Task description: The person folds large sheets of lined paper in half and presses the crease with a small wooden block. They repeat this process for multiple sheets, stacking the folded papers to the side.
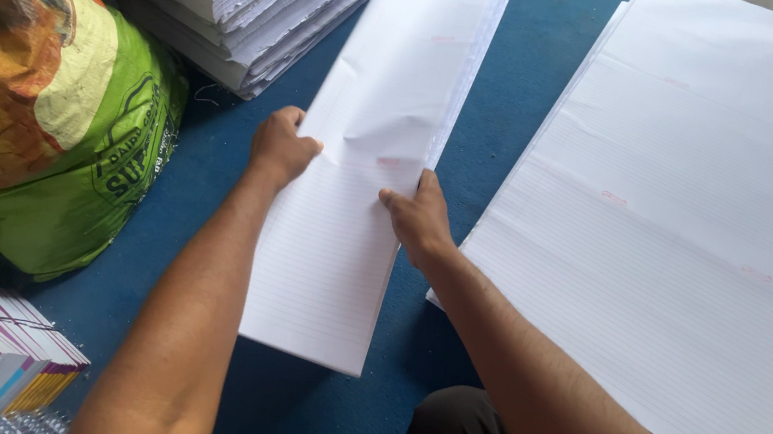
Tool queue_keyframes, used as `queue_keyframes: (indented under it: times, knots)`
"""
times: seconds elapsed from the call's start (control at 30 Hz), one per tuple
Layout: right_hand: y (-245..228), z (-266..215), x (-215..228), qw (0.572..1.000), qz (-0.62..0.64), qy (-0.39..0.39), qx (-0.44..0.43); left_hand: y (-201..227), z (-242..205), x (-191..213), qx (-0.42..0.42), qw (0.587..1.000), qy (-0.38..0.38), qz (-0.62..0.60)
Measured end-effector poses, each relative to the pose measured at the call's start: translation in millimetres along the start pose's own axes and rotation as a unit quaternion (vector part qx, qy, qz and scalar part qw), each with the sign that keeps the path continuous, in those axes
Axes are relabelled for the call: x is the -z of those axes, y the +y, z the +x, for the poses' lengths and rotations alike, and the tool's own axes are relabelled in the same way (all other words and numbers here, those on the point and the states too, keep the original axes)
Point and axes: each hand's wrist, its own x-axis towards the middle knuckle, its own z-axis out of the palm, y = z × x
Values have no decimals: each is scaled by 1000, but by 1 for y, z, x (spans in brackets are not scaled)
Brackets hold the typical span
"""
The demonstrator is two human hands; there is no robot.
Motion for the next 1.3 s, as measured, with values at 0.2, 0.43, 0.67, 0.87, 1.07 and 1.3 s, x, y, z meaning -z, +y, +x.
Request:
queue_keyframes:
  times: [0.2, 0.43, 0.67, 0.87, 1.07, 1.3]
  knots:
    - [27, 8, -3, 998, -55, -3, -12, -13, -8, -24, 46, 998, -28, 16]
    - [31, 27, -4, 1000, -6, 3, -17, 0, -2, -22, 89, 995, -54, -6]
    - [16, 19, 2, 981, -182, 10, -61, 2, -7, -25, 112, 992, -50, 13]
    - [26, 9, -9, 980, -164, 23, -113, 14, -8, -8, 187, 966, -131, 120]
    - [56, 10, -26, 976, 62, -53, -202, 10, -31, 5, 277, 939, -204, -10]
    - [29, 1, -38, 964, -5, -58, -260, -12, -16, -4, 262, 939, -222, -13]
